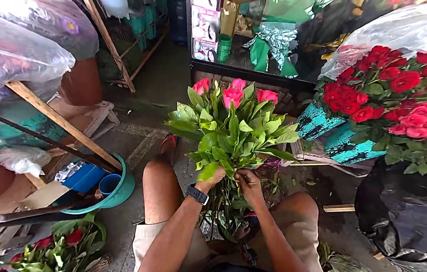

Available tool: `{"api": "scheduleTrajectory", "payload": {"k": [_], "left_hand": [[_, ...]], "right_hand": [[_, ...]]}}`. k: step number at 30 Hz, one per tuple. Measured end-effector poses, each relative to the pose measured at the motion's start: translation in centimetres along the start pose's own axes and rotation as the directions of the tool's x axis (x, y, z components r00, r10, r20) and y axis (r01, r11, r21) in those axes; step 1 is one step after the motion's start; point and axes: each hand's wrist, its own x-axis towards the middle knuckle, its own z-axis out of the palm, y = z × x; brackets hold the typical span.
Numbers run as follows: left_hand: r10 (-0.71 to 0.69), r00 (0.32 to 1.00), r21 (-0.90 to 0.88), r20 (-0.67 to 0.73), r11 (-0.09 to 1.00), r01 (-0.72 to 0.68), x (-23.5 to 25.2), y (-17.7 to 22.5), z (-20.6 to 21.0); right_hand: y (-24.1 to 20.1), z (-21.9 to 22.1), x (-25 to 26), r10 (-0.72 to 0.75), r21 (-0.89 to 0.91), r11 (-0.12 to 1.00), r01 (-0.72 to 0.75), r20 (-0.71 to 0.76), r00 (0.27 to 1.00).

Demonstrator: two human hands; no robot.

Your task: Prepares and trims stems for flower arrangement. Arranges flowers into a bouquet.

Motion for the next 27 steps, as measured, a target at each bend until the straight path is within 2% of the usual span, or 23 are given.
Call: {"api": "scheduleTrajectory", "payload": {"k": [4,6,8,10,15,17,19,21,22,24,25,27], "left_hand": [[0.09,0.996,-0.021,-0.013,0.996,-0.09,0.4,-0.6,0.8],[0.072,0.997,-0.022,-0.018,0.997,-0.073,0.2,0.2,1.2],[0.084,0.996,0.108,-0.031,0.991,-0.08,-0.2,-0.9,0.8],[0.023,0.999,0.245,-0.039,0.969,-0.012,-1.1,-1.4,0.3],[-0.092,0.991,0.122,-0.101,0.987,0.105,-3.1,1.1,0.2],[-0.034,0.995,0.107,-0.096,0.993,0.044,-2.1,-0.4,0.0],[0.041,0.997,0.083,-0.061,0.996,-0.036,-0.6,-2.7,-0.2],[0.06,0.997,0.146,-0.04,0.988,-0.054,-0.2,-3.4,-0.4],[0.04,0.999,0.213,-0.033,0.977,-0.032,-0.6,-2.8,-0.5],[-0.054,0.998,0.27,-0.039,0.961,0.062,-2.1,-0.4,-0.2],[-0.084,0.995,0.247,-0.045,0.965,0.092,-3.0,0.8,-0.1],[-0.057,0.997,0.199,-0.053,0.978,0.067,-3.9,1.3,0.2]], "right_hand": [[-0.2,0.2,0.0,-0.114,-0.068,0.992,0.109,-0.08,0.99],[-0.3,0.4,0.2,-0.132,-0.064,0.99,0.126,-0.085,0.988],[-0.4,0.3,0.5,-0.092,-0.012,0.996,0.092,-0.037,0.995],[-0.7,0.0,0.9,-0.04,-0.004,0.999,0.04,0.001,0.999],[0.3,0.1,2.4,-0.032,-0.052,0.998,0.032,0.013,0.999],[0.5,0.2,2.6,-0.04,-0.079,0.996,0.04,0.002,0.999],[0.1,-0.2,2.4,0.029,-0.161,0.987,-0.023,0.033,0.999],[0.0,-0.9,1.5,0.094,-0.249,0.965,-0.082,0.036,0.995],[0.1,-1.1,0.5,0.061,-0.282,0.958,-0.056,0.01,0.998],[-0.3,-1.0,-1.8,-0.153,-0.331,0.935,0.125,-0.059,0.987],[-0.7,-0.6,-2.7,-0.255,-0.369,0.905,0.212,-0.073,0.964],[-1.3,0.6,-4.2,-0.327,-0.478,0.836,0.268,-0.042,0.944]]}}
